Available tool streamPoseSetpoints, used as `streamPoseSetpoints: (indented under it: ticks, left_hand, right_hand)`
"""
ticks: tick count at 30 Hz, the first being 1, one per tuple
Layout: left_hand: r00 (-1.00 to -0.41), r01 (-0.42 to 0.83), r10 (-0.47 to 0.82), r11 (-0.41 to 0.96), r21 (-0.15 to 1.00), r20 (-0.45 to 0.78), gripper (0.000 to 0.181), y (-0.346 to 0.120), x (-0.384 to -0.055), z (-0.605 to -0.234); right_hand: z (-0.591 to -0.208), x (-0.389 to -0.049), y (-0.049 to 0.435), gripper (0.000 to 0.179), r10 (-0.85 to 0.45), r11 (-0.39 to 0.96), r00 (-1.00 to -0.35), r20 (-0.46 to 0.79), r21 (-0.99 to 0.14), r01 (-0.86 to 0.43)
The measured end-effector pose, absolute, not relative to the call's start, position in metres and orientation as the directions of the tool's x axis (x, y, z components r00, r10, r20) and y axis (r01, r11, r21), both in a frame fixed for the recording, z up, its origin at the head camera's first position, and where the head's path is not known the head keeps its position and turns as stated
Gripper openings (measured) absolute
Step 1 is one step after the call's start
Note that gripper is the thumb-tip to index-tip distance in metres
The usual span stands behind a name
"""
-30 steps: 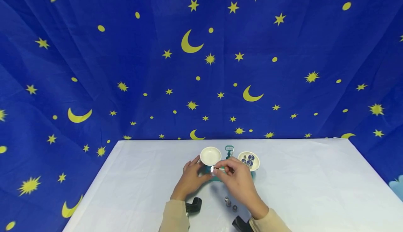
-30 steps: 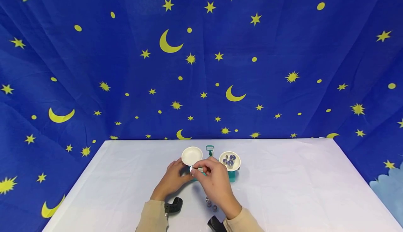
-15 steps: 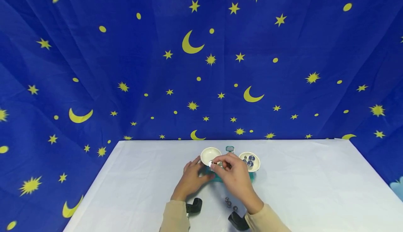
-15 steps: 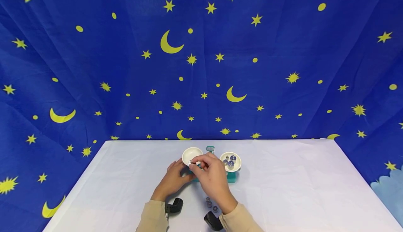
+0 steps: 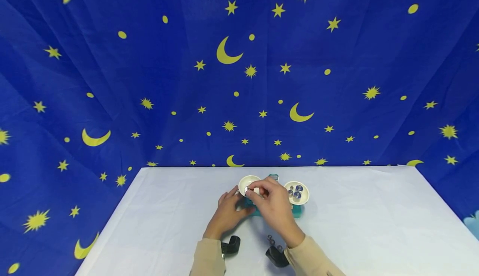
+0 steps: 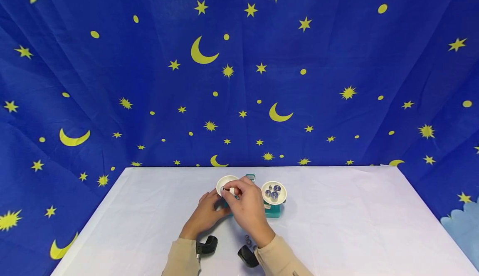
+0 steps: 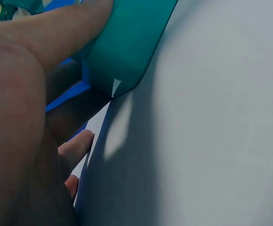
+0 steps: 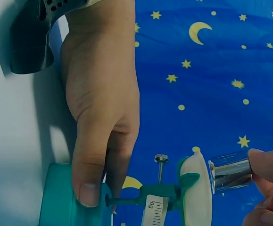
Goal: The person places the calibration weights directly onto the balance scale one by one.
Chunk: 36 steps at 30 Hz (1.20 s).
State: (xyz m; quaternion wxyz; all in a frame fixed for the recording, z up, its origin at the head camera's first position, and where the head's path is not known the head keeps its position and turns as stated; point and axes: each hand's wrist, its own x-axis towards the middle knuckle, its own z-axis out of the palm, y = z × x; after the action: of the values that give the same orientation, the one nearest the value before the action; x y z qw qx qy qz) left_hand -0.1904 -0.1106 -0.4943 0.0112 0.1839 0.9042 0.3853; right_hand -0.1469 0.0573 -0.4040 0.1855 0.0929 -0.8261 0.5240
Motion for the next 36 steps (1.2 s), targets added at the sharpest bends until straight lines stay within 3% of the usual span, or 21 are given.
streamPoseSetpoints:
  ticks: [23,36]
  left_hand:
    - [-0.943,0.288,0.319,0.640,0.713,0.095,0.069,-0.109,-0.188,-0.493]
    - [-0.924,0.356,0.350,0.633,0.687,0.155,0.063,-0.109,-0.190,-0.495]
  right_hand:
    - [-0.407,-0.160,0.049,0.005,0.050,0.500,-0.899,0.436,-0.789,-0.355]
    - [-0.411,-0.167,0.035,0.005,0.094,0.561,-0.881,0.464,-0.756,-0.338]
